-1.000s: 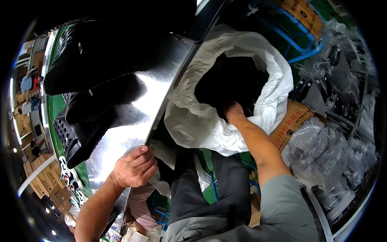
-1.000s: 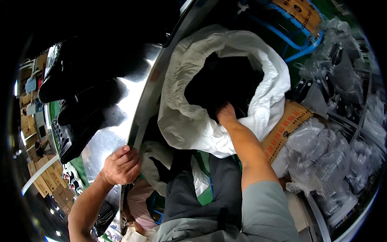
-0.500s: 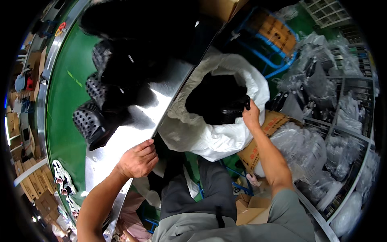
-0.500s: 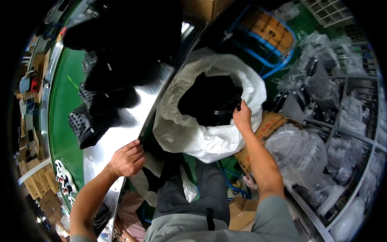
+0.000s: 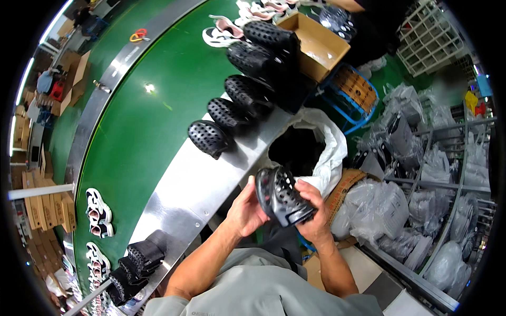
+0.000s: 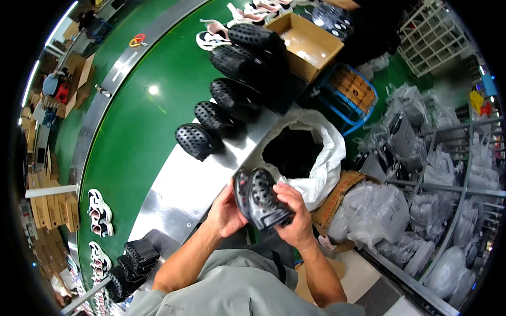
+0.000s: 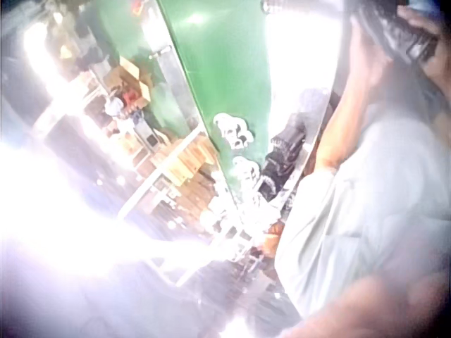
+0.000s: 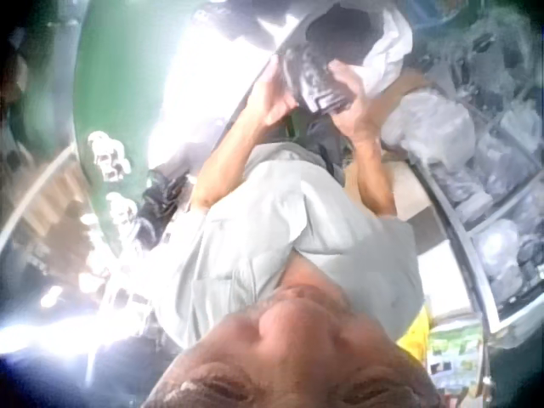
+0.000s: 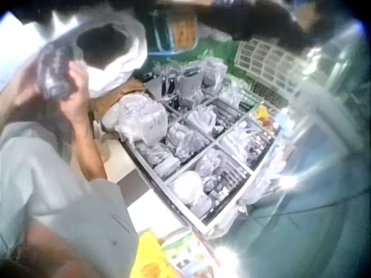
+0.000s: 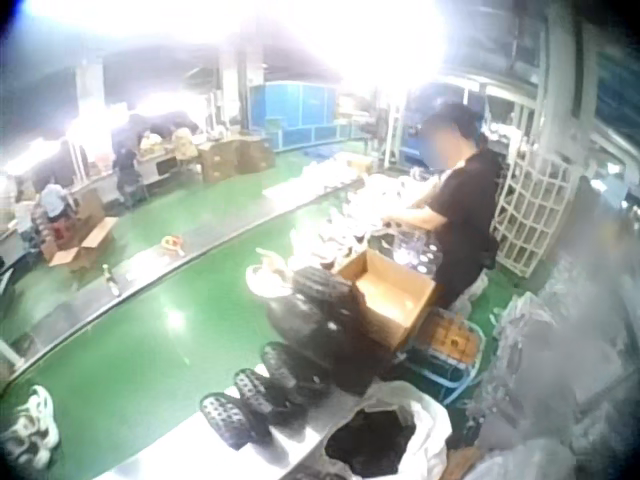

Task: The person assembles shoes on a production line by placing insoles into sneakers and organizing them on the workbench, and then collects black shoe components from a large white bag to sort them onto the conveyor belt.

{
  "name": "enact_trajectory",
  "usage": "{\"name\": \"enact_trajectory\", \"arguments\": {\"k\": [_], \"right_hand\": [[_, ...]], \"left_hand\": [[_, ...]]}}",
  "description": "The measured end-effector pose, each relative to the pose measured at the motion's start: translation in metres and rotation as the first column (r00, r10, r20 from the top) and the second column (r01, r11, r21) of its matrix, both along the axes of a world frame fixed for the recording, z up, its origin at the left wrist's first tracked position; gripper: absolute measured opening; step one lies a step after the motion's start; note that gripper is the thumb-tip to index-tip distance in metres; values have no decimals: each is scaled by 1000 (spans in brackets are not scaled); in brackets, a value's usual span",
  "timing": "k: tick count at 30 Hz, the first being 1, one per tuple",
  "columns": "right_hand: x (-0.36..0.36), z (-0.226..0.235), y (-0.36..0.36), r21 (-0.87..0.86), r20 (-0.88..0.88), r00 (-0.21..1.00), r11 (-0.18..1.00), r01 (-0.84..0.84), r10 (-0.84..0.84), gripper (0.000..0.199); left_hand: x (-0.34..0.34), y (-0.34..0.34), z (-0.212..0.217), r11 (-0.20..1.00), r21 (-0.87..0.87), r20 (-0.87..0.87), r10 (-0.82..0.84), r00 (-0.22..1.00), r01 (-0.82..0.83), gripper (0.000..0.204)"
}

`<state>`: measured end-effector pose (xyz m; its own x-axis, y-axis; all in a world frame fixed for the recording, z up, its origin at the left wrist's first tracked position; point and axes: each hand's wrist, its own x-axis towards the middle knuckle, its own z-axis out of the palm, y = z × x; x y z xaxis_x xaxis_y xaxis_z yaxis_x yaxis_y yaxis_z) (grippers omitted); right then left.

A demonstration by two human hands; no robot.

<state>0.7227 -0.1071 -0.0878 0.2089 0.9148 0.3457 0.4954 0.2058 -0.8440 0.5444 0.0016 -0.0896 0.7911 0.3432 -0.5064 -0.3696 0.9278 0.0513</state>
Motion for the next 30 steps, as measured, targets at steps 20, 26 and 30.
{"name": "enact_trajectory", "arguments": {"k": [20, 26, 30], "right_hand": [[-99, 54, 42, -386, -692, 720, 814, -434, 56, 66], [-111, 37, 70, -343, -881, 451, 849, -403, -142, 46], [-123, 24, 73, -365, -856, 488, 867, -340, -170, 38]], "left_hand": [[-125, 17, 35, 540, 786, -382, 43, 923, 301, 69], [-136, -23, 29, 780, 618, -571, 358, 738, 100, 52], [-149, -81, 30, 641, 742, -596, 496, 631, 198, 76]]}}
